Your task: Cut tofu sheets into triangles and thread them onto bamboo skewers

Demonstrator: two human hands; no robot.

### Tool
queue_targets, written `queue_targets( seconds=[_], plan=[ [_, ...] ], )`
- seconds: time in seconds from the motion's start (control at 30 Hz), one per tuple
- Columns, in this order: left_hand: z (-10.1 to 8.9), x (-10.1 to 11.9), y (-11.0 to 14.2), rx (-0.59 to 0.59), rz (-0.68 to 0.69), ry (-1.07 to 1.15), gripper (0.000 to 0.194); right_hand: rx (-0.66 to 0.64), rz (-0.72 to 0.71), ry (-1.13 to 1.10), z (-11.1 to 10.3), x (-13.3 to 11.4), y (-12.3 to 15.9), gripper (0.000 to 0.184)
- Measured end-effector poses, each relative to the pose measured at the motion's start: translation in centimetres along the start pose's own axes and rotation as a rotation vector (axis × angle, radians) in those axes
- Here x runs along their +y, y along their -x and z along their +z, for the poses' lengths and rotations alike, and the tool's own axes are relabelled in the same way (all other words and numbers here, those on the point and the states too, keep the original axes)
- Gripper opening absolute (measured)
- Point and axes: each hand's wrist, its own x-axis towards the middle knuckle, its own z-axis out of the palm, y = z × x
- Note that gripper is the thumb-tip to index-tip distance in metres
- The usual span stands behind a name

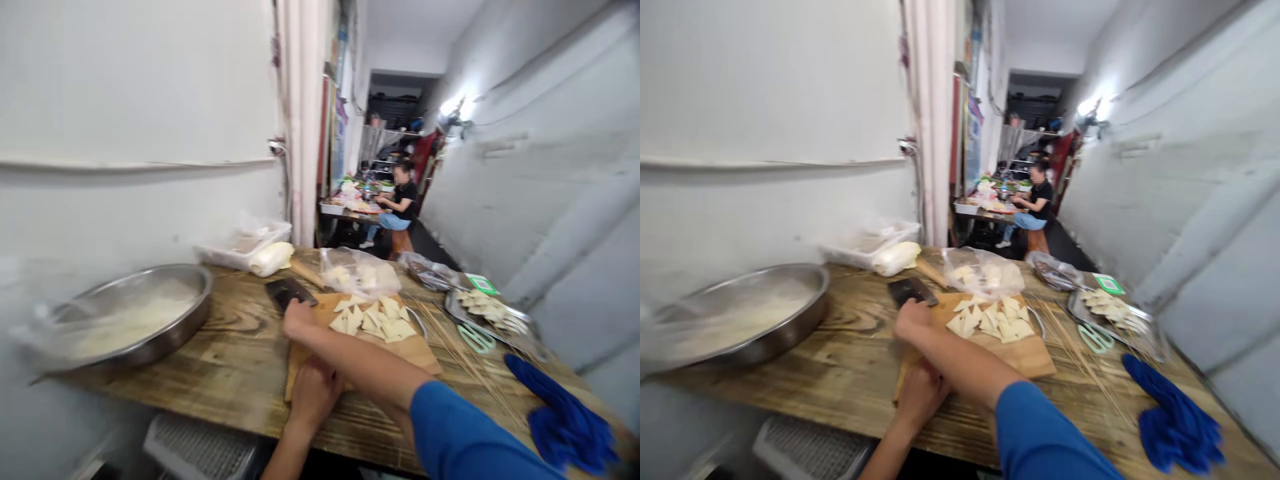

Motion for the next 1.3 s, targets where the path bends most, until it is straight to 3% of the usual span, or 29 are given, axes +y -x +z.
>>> queue_targets(
  seconds=[0.1,0.17,0.3,0.43,0.47,0.53,0.6,0.63,0.73,0.83,0.9,0.97,1.03,1.13,1.2,1.3],
  plan=[
    [0.9,-1.3,0.5,0.046,0.059,0.007,0.033,0.076,0.27,0.033,0.1,0.2,-1.1,0.039],
    [1.3,-2.2,0.7,0.057,0.085,0.027,0.033,0.105,0.352,0.032,0.4,0.4,-1.8,0.037],
    [1.3,-2.6,0.9,0.016,0.041,-0.011,0.025,0.087,0.232,0.102,0.8,0.3,-1.6,0.033],
    [0.2,-1.0,0.3,-0.039,0.071,-0.098,0.019,0.078,0.025,0.131,-2.1,1.9,3.4,0.03],
    [-0.1,-0.6,0.1,-0.044,0.08,-0.096,0.018,0.178,-0.05,0.155,-3.6,3.2,5.4,0.032],
    [-0.6,0.2,-0.3,-0.052,0.088,-0.084,0.022,0.263,-0.052,0.163,-7.2,7.6,9.8,0.031],
    [-0.9,0.8,-0.4,-0.046,0.086,-0.072,0.027,0.365,0.052,0.19,-10.6,13.7,14.4,0.033],
    [-1.0,1.0,-0.3,-0.038,0.077,-0.062,0.029,0.439,0.178,0.272,-11.9,16.9,16.6,0.03],
    [-1.0,2.0,-0.6,0.011,0.027,0.022,0.028,0.375,0.411,0.527,-13.7,25.0,22.1,0.024],
    [-0.5,3.3,-2.5,0.076,0.019,0.044,0.017,0.251,0.44,0.603,-12.9,28.7,25.0,0.021],
    [0.0,3.8,-4.6,0.081,0.02,-0.053,0.016,0.249,0.427,0.589,-12.0,29.4,25.6,0.019],
    [0.5,3.9,-6.6,0.012,-0.047,-0.153,0.03,0.277,0.435,0.563,-11.5,29.5,25.6,0.02],
    [0.8,3.4,-8.1,-0.13,-0.158,-0.194,0.047,0.289,0.455,0.532,-11.3,29.5,25.5,0.021],
    [1.1,2.3,-9.0,-0.331,-0.243,-0.137,0.048,0.258,0.489,0.487,-11.6,29.3,25.4,0.021],
    [1.2,1.5,-9.0,-0.336,-0.21,-0.033,0.045,0.223,0.503,0.485,-11.9,28.9,25.3,0.024],
    [1.5,1.0,-8.5,-0.25,-0.235,0.088,0.044,0.193,0.516,0.501,-12.3,28.0,24.8,0.029]
  ],
)
